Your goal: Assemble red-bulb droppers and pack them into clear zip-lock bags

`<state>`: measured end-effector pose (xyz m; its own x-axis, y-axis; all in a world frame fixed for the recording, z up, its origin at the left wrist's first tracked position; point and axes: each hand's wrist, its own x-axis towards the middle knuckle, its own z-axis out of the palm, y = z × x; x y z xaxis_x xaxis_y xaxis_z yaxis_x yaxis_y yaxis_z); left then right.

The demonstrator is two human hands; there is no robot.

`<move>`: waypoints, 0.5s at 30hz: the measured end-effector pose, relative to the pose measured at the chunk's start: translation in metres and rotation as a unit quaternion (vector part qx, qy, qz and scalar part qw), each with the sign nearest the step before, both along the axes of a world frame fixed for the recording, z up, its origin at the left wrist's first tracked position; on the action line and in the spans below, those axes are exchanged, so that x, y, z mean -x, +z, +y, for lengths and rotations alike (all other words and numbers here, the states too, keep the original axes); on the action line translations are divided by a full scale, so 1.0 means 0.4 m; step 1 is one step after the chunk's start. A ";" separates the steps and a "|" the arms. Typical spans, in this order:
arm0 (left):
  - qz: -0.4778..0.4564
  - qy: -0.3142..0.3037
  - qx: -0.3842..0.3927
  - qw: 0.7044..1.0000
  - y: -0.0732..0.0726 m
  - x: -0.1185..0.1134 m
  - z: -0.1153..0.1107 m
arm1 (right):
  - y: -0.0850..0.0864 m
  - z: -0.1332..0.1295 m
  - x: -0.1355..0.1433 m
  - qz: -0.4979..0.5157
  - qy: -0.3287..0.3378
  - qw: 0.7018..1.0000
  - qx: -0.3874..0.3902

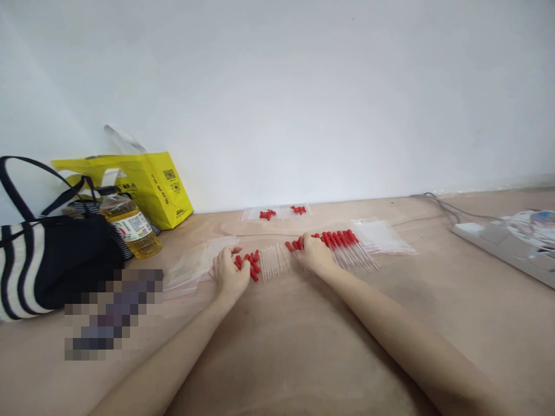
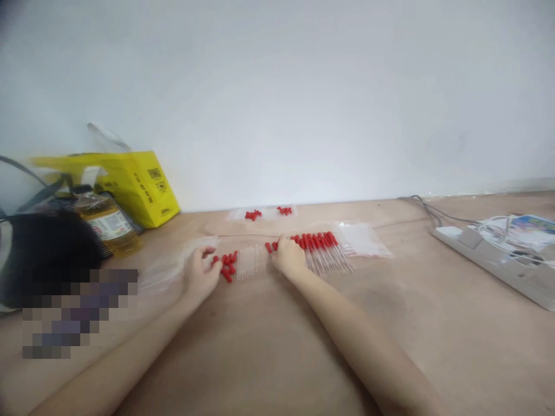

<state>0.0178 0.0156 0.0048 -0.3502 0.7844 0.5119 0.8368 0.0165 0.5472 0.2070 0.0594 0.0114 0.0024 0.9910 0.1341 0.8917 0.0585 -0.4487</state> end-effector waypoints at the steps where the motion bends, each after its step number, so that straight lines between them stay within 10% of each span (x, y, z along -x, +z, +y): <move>1: 0.017 0.006 0.017 1.000 0.007 0.012 0.008 | 0.004 -0.003 0.003 -0.016 0.004 1.000 0.003; 15: 0.136 -0.061 0.159 0.976 0.036 0.028 0.169 | 0.031 0.022 0.098 -0.046 0.042 0.994 0.092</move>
<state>0.0068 0.0832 0.0191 -0.1290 0.9463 0.2964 0.9566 0.0400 0.2888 0.1676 0.0682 0.0237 -0.0852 0.9949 -0.0537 0.9252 0.0590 -0.3748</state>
